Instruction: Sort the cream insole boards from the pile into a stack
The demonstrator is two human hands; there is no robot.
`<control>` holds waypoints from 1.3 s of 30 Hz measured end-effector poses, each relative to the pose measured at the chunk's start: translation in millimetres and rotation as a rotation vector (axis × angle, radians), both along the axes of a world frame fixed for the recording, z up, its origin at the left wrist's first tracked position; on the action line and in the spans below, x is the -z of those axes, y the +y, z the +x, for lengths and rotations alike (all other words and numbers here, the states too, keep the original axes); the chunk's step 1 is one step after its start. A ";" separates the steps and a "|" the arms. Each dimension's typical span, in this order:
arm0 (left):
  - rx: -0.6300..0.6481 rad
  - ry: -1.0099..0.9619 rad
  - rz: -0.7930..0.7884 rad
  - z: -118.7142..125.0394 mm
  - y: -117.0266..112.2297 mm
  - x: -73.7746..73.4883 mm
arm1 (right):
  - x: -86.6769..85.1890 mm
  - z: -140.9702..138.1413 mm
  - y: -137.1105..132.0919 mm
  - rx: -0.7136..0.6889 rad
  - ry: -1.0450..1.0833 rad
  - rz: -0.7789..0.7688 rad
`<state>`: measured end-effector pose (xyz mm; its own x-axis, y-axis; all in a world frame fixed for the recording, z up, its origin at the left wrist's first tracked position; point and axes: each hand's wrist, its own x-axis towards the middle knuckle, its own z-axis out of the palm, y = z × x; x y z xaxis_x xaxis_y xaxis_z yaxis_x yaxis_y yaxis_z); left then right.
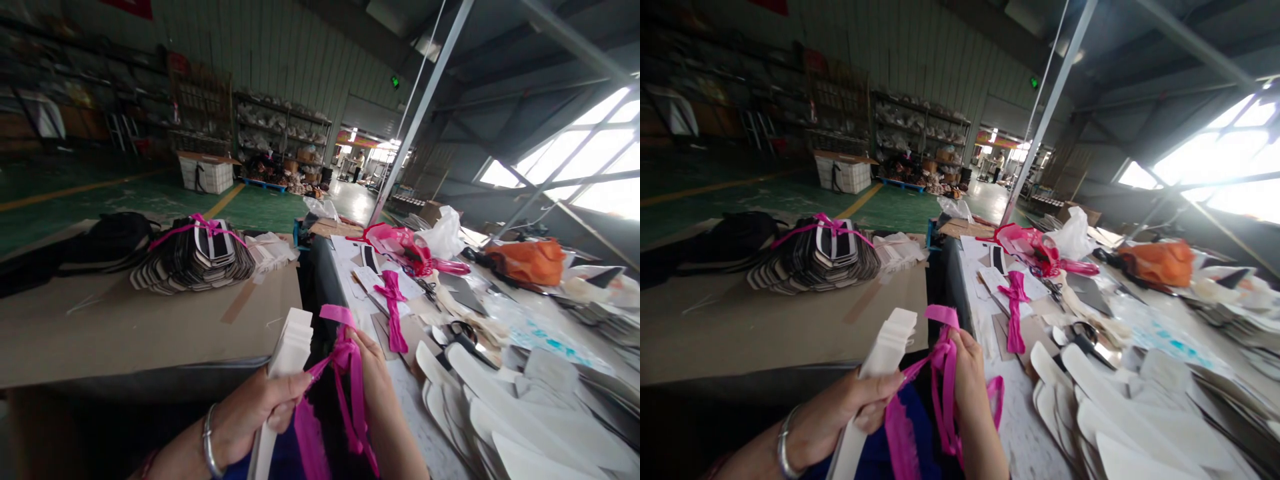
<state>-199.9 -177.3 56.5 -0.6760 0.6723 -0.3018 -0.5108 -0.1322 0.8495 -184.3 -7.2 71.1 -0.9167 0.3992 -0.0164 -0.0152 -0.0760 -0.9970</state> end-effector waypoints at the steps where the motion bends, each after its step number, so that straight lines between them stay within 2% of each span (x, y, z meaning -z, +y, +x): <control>1: -0.004 0.011 -0.010 1.0 0.1 -1.2 | 4.3 -0.9 0.2 0.005 -0.003 -0.037; 5: -0.013 0.069 -0.078 2.2 -1.6 -5.4 | 16.2 0.8 -0.1 0.007 -0.032 -0.200; 8: -0.032 0.129 -0.154 -1.4 -6.1 -7.4 | 13.8 8.0 -0.4 -0.028 -0.144 -0.430; 10: -0.101 0.203 -0.209 -5.3 -8.5 -7.9 | 8.9 13.9 -1.4 -0.087 -0.218 -0.537; 13: -0.259 0.272 -0.266 -10.7 -7.9 -5.1 | 5.1 21.2 -6.1 -0.188 -0.246 -0.535; 16: -0.404 0.243 -0.279 -12.6 -2.7 3.9 | 10.9 24.4 -13.9 -0.238 -0.194 -0.493; 21: -0.646 0.161 -0.244 -5.8 1.1 26.2 | 27.7 22.6 -21.8 -0.200 -0.178 -0.523; 23: -0.697 0.151 -0.242 0.4 -1.4 33.6 | 31.1 22.0 -22.5 -0.165 -0.195 -0.543; 25: -0.642 0.176 -0.284 7.4 -3.8 38.7 | 32.5 22.1 -24.2 -0.158 -0.210 -0.553; 27: -0.504 0.196 -0.324 13.3 -4.0 41.1 | 33.4 22.3 -28.0 -0.174 -0.228 -0.560; 30: -0.374 0.162 -0.268 16.0 -0.1 41.8 | 37.2 22.2 -36.5 -0.185 -0.258 -0.562; 34: -0.381 0.171 -0.216 8.7 1.4 44.4 | 49.7 18.9 -42.0 -0.290 -0.306 -0.479; 39: -0.456 0.107 -0.170 -0.9 -8.0 53.4 | 62.2 8.8 -41.4 -0.385 -0.329 -0.370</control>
